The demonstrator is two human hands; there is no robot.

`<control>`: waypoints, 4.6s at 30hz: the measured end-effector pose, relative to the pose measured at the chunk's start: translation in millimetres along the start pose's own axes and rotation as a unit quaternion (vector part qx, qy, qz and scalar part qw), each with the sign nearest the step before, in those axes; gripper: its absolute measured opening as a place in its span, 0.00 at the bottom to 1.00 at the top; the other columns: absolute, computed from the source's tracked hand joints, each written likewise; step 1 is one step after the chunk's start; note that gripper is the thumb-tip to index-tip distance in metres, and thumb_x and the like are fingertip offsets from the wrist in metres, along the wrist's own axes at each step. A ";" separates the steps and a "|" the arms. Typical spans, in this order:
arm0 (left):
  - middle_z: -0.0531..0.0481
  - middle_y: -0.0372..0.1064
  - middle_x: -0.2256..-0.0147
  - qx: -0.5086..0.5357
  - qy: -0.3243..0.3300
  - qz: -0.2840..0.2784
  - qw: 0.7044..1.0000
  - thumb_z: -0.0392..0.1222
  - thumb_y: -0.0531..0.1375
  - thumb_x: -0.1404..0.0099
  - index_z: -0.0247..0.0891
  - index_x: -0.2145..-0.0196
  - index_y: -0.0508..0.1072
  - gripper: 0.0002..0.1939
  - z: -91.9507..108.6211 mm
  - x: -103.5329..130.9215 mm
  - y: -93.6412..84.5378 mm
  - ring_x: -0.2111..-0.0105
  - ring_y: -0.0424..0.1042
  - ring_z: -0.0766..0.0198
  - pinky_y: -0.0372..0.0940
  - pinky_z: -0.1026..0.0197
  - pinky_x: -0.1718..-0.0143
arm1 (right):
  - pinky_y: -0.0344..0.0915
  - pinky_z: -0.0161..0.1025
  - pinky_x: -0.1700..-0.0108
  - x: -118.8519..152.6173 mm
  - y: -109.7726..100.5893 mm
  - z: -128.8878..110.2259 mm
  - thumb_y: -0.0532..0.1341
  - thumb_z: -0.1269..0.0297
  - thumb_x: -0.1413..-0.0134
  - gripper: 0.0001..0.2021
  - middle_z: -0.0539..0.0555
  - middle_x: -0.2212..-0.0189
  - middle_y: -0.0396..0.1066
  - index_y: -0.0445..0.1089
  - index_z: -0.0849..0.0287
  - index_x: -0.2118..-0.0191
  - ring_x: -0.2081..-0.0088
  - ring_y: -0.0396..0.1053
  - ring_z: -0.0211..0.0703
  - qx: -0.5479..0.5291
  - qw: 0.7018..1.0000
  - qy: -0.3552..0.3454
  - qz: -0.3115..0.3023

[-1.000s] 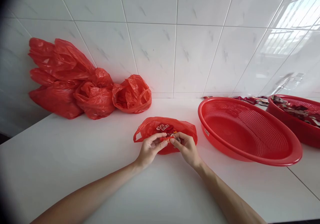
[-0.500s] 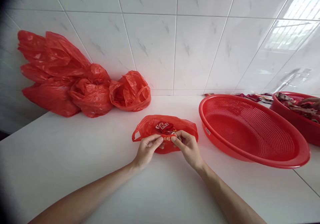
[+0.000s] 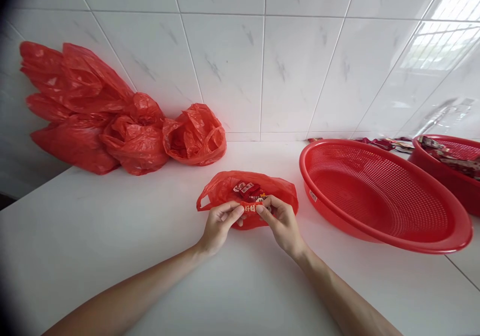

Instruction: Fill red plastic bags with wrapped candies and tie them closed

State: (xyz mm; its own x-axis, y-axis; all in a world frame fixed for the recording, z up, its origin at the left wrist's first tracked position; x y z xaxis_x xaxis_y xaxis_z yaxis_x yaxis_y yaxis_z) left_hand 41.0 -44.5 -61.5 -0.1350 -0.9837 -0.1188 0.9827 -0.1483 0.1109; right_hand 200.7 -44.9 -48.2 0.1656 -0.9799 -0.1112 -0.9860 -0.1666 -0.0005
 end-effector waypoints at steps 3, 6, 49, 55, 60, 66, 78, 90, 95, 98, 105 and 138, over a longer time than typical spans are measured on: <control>0.53 0.69 0.78 0.008 0.002 -0.005 1.000 0.56 0.65 0.39 0.36 0.73 0.76 0.18 -0.3 0.4 0.2 0.76 0.68 0.67 0.65 0.63 0.71 | 0.56 0.39 0.66 0.4 1.5 0.1 0.66 0.45 0.45 0.21 0.48 0.76 0.61 0.64 0.57 0.74 0.71 0.57 0.39 0.000 1.000 -0.010 -0.004; 0.53 0.68 0.78 0.008 0.008 -0.009 1.000 0.54 0.65 0.38 0.36 0.73 0.76 0.17 0.5 0.5 1.0 0.76 0.67 0.67 0.65 0.63 0.71 | 0.55 0.39 0.67 0.3 2.0 2.2 0.65 0.44 0.44 0.21 0.48 0.76 0.59 0.63 0.56 0.74 0.72 0.55 0.39 0.005 1.000 -0.015 -0.005; 0.52 0.68 0.77 0.003 -0.013 0.002 1.000 0.58 0.64 0.38 0.36 0.74 0.74 0.20 -1.4 2.6 0.9 0.76 0.67 0.66 0.66 0.61 0.70 | 0.64 0.40 0.66 0.9 -1.1 -6.1 0.67 0.46 0.46 0.19 0.51 0.74 0.67 0.69 0.57 0.71 0.70 0.64 0.41 -0.004 1.000 0.004 0.004; 0.51 0.69 0.75 0.011 -0.019 -0.005 1.000 0.57 0.63 0.37 0.36 0.73 0.75 0.20 -2.6 3.0 1.5 0.75 0.67 0.65 0.67 0.61 0.70 | 0.63 0.40 0.66 1.2 -0.5 -5.5 0.67 0.45 0.46 0.19 0.50 0.74 0.67 0.68 0.57 0.72 0.70 0.63 0.42 0.000 1.000 0.008 0.007; 0.51 0.70 0.75 0.007 -0.019 -0.007 1.000 0.57 0.61 0.36 0.37 0.74 0.74 0.20 -3.6 3.0 0.8 0.75 0.68 0.65 0.66 0.60 0.69 | 0.63 0.40 0.66 0.9 -0.5 -6.6 0.66 0.45 0.46 0.19 0.50 0.75 0.67 0.68 0.57 0.72 0.70 0.64 0.42 -0.001 1.000 0.007 0.014; 0.50 0.70 0.76 0.000 -0.025 -0.007 1.000 0.59 0.61 0.37 0.37 0.75 0.73 0.21 -3.7 3.3 1.2 0.75 0.68 0.64 0.66 0.59 0.69 | 0.66 0.41 0.65 0.9 -1.8 -4.1 0.67 0.44 0.48 0.20 0.51 0.74 0.68 0.68 0.57 0.72 0.69 0.65 0.42 -0.010 0.999 0.015 0.026; 0.51 0.69 0.76 -0.024 -0.016 -0.010 1.000 0.59 0.61 0.37 0.37 0.76 0.71 0.22 -2.9 2.7 2.3 0.76 0.67 0.65 0.67 0.60 0.69 | 0.65 0.39 0.65 -0.8 -4.1 -2.9 0.67 0.45 0.47 0.20 0.50 0.74 0.68 0.70 0.58 0.72 0.70 0.65 0.41 -0.034 0.999 0.019 0.027; 0.51 0.68 0.77 -0.025 -0.004 -0.004 1.000 0.59 0.61 0.37 0.37 0.76 0.70 0.22 -3.2 2.9 2.0 0.76 0.66 0.66 0.66 0.61 0.71 | 0.64 0.38 0.64 -1.1 -2.9 -2.6 0.66 0.47 0.45 0.19 0.49 0.75 0.68 0.69 0.58 0.73 0.71 0.65 0.40 -0.057 0.998 0.020 0.012; 0.52 0.67 0.77 -0.029 0.009 0.001 1.000 0.58 0.60 0.35 0.38 0.75 0.69 0.21 -0.5 3.6 2.0 0.76 0.66 0.66 0.65 0.62 0.71 | 0.63 0.38 0.64 -0.7 -2.2 -3.3 0.66 0.47 0.44 0.19 0.49 0.75 0.68 0.69 0.58 0.73 0.70 0.66 0.40 -0.051 0.998 0.020 0.006; 0.53 0.67 0.76 -0.025 0.013 0.001 1.000 0.58 0.60 0.34 0.38 0.74 0.68 0.22 0.1 4.0 2.8 0.77 0.66 0.67 0.65 0.62 0.72 | 0.63 0.38 0.64 0.4 -1.8 -5.5 0.66 0.47 0.44 0.19 0.49 0.75 0.67 0.69 0.58 0.73 0.70 0.65 0.40 -0.044 0.999 0.014 0.004; 0.53 0.66 0.76 -0.023 0.016 -0.009 1.000 0.58 0.58 0.32 0.38 0.73 0.67 0.21 -3.0 3.9 4.0 0.76 0.65 0.68 0.64 0.64 0.72 | 0.63 0.38 0.64 0.6 -2.3 -8.5 0.65 0.47 0.43 0.19 0.49 0.75 0.67 0.68 0.58 0.73 0.70 0.65 0.40 -0.035 0.999 0.005 -0.002; 0.53 0.70 0.67 -0.028 0.089 0.023 0.995 0.43 0.66 0.38 0.42 0.50 0.69 0.19 0.7 6.9 -1.7 0.67 0.70 0.65 0.69 0.60 0.61 | 0.64 0.38 0.65 2.2 -2.3 -10.9 0.64 0.46 0.43 0.20 0.50 0.75 0.66 0.68 0.58 0.73 0.70 0.64 0.40 -0.011 1.000 0.002 -0.001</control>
State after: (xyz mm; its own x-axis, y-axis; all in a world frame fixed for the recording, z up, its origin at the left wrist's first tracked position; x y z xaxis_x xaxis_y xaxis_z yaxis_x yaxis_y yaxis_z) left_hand 38.3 -51.1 -61.8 -0.0705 -0.9551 -0.2879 0.9935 -0.0930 0.0653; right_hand 203.6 -47.8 -37.6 0.1679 -0.9798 -0.1082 -0.9850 -0.1712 0.0212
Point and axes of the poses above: each hand's wrist, its own x-axis away from the middle knuckle, its own y-axis out of the palm, z = x × y, the point moved 6 cm from there along -x, towards the middle knuckle
